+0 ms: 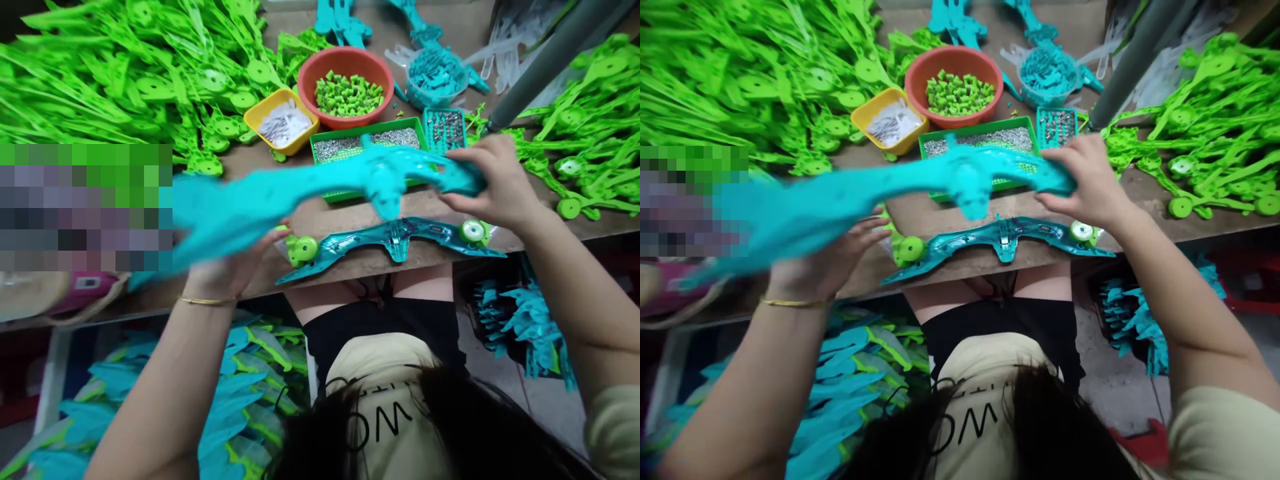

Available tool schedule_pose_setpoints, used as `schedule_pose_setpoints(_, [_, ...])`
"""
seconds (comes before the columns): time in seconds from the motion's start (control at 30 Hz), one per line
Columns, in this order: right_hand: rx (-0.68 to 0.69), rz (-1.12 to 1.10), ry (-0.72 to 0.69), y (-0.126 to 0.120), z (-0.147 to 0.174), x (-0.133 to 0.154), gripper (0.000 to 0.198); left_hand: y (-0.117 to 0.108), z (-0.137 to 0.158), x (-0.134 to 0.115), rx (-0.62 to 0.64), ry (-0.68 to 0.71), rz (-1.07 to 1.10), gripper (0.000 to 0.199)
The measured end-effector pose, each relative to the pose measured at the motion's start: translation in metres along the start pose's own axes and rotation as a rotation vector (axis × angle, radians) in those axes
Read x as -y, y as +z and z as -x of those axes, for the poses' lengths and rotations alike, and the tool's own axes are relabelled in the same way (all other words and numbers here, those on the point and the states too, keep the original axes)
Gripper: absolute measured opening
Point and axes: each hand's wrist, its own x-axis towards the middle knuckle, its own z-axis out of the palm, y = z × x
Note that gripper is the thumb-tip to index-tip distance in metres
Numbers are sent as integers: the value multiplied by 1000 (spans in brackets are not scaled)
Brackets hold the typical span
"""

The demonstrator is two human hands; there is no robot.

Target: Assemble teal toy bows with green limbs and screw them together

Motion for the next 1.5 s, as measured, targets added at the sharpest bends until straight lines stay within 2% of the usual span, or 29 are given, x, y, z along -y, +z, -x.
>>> schedule_pose_setpoints(0.07, [-17, 1, 190, 3, 17, -15, 53, -8, 0, 24, -121, 45, -121, 34])
schedule_pose_setpoints(0.2, [80, -44, 354, 19, 32, -22, 49, 2, 18, 45, 11, 283, -583, 33])
schedule_pose_setpoints(0.27, [144, -28, 402, 29, 33, -22, 50, 12, 25, 45, 57, 365, -695, 37])
schedule_pose_setpoints(0.37, [218, -8, 429, 41, 29, -22, 56, 20, 29, 46, 68, 380, -776, 35])
schedule_pose_setpoints(0.5, [230, 34, 404, 49, 8, -19, 59, 18, 25, 47, 116, 354, -793, 29])
schedule_pose_setpoints(0.63, [201, 106, 385, 52, -34, -15, 65, 15, 20, 43, 170, 365, -826, 28])
schedule_pose_setpoints(0.77, [183, 155, 270, 56, -65, 3, 62, 16, 18, 39, 203, 365, -862, 28])
schedule_pose_setpoints(0.87, [139, 66, 125, 67, -63, 47, 49, 16, 18, 41, 201, 341, -842, 28])
schedule_pose_setpoints(0.97, [265, -215, -92, 90, -48, 103, 18, 17, 19, 44, 184, 317, -817, 28])
schedule_pose_setpoints(1.07, [338, -333, -178, 115, -35, 142, 17, 18, 20, 48, 170, 312, -802, 28])
schedule_pose_setpoints(1.23, [328, -321, -187, 135, -31, 156, 23, 19, 23, 52, 153, 326, -798, 27])
schedule_pose_setpoints(1.5, [384, -299, -140, 131, -33, 157, 21, 14, 23, 46, 149, 380, -827, 27])
